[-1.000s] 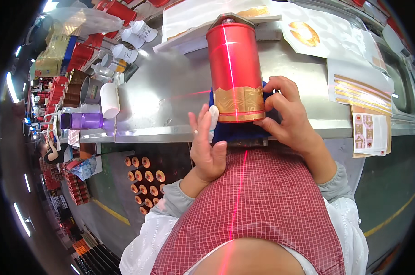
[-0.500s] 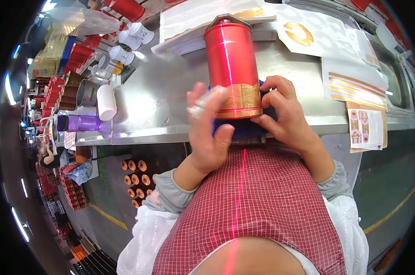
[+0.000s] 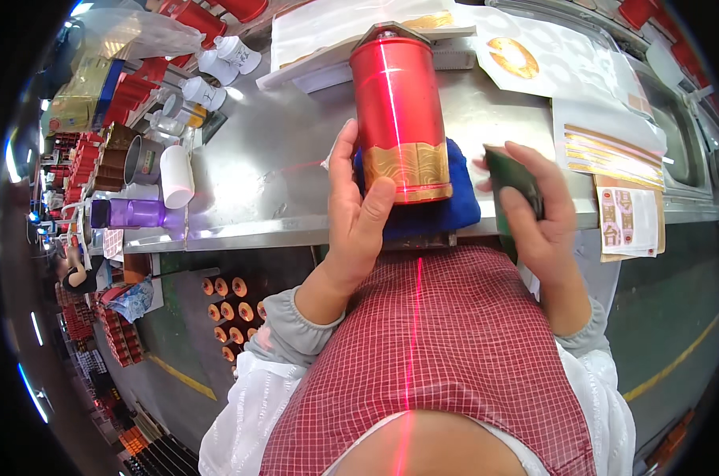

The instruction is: The person applies gold decorative labels to a red cylindrical container. They use a green squeegee to smooth the labels and a wooden stick to press the edges. The person handles the container and labels one at a time, rotating the container to apply labels to different sides.

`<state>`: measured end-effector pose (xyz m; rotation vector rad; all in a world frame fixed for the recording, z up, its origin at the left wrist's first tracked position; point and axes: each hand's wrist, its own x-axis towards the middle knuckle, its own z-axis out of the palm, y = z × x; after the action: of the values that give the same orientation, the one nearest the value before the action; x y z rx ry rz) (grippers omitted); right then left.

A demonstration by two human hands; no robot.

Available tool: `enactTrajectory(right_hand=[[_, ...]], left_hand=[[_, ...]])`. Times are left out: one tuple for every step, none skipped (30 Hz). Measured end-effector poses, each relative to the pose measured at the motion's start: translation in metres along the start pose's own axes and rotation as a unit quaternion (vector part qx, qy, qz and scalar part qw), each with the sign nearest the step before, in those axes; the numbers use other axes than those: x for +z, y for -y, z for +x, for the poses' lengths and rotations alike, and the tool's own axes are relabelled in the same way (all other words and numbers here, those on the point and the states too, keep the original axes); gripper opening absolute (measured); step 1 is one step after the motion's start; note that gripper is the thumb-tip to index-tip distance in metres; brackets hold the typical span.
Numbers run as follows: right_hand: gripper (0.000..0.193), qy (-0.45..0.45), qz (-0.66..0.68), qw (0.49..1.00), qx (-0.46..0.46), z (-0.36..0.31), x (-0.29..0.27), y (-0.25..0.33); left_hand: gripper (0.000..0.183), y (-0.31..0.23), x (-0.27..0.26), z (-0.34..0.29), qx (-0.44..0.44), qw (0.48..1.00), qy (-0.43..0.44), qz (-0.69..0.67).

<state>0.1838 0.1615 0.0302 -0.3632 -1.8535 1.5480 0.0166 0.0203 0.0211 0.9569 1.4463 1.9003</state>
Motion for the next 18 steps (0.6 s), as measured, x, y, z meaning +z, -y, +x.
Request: enactTrajectory(right_hand=[[0.039,0.006,0.079,0.992,0.094,-0.004,0.0,0.019],[0.038,0.043,0.115,0.98,0.157,-0.005,0.0,0.028],[0.039,0.079,0.151,0.961,0.219,-0.006,0.001,0.033],[0.036,0.089,0.054,0.978,0.179,-0.006,0.004,0.029],[0.035,0.093,0.033,0.981,0.169,-0.004,0.005,0.026],[0.035,0.098,0.013,0.982,0.159,-0.002,0.006,0.024],[0.034,0.103,-0.008,0.983,0.149,-0.002,0.008,0.021],[0.033,0.085,0.02,0.983,0.16,-0.003,0.011,0.016],[0.033,0.088,0.021,0.983,0.158,-0.002,0.012,0.016],[0.033,0.092,0.022,0.983,0.156,-0.001,0.013,0.017],[0.033,0.096,0.023,0.983,0.153,0.001,0.013,0.016],[0.032,0.101,0.017,0.982,0.158,0.001,0.012,0.017],[0.032,0.105,0.012,0.981,0.163,0.002,0.01,0.02],[0.032,0.11,0.007,0.979,0.169,0.002,0.008,0.021],[0.031,0.115,0.003,0.979,0.168,0.003,0.008,0.02],[0.031,0.121,0.0,0.979,0.167,0.004,0.009,0.02],[0.03,0.123,-0.002,0.978,0.167,0.004,0.009,0.021],[0.03,0.113,0.001,0.982,0.152,0.004,0.011,0.02]], left_hand=[[0.074,0.002,-0.001,-0.001,0.003,1.0,-0.003,0.012],[0.074,0.003,-0.001,0.0,0.006,1.0,0.0,0.022],[0.075,0.004,-0.001,0.001,0.01,0.999,0.003,0.033],[0.075,0.003,0.0,0.001,0.009,0.999,0.003,0.036],[0.075,0.002,0.0,0.001,0.009,0.999,0.002,0.04],[0.075,0.002,0.001,0.001,0.008,0.999,0.001,0.044],[0.075,0.003,0.001,0.001,0.012,0.999,-0.002,0.051],[0.075,0.003,0.001,0.001,0.016,0.998,-0.005,0.058],[0.075,0.004,0.001,0.001,0.02,0.998,-0.007,0.066],[0.075,0.005,0.0,0.001,0.021,0.997,-0.009,0.075],[0.075,0.006,-0.002,0.0,0.023,0.996,-0.011,0.086],[0.076,0.007,-0.003,0.0,0.025,0.995,-0.013,0.096],[0.076,0.006,-0.002,0.0,0.021,0.996,-0.014,0.087],[0.076,0.005,-0.001,0.0,0.016,0.997,-0.015,0.076],[0.077,0.004,0.0,-0.001,0.012,0.998,-0.016,0.066],[0.077,0.005,0.0,-0.001,0.009,0.997,-0.018,0.072],[0.077,0.004,0.001,-0.001,0.006,0.997,-0.017,0.079],[0.077,0.004,0.002,0.0,0.003,0.996,-0.016,0.086]])
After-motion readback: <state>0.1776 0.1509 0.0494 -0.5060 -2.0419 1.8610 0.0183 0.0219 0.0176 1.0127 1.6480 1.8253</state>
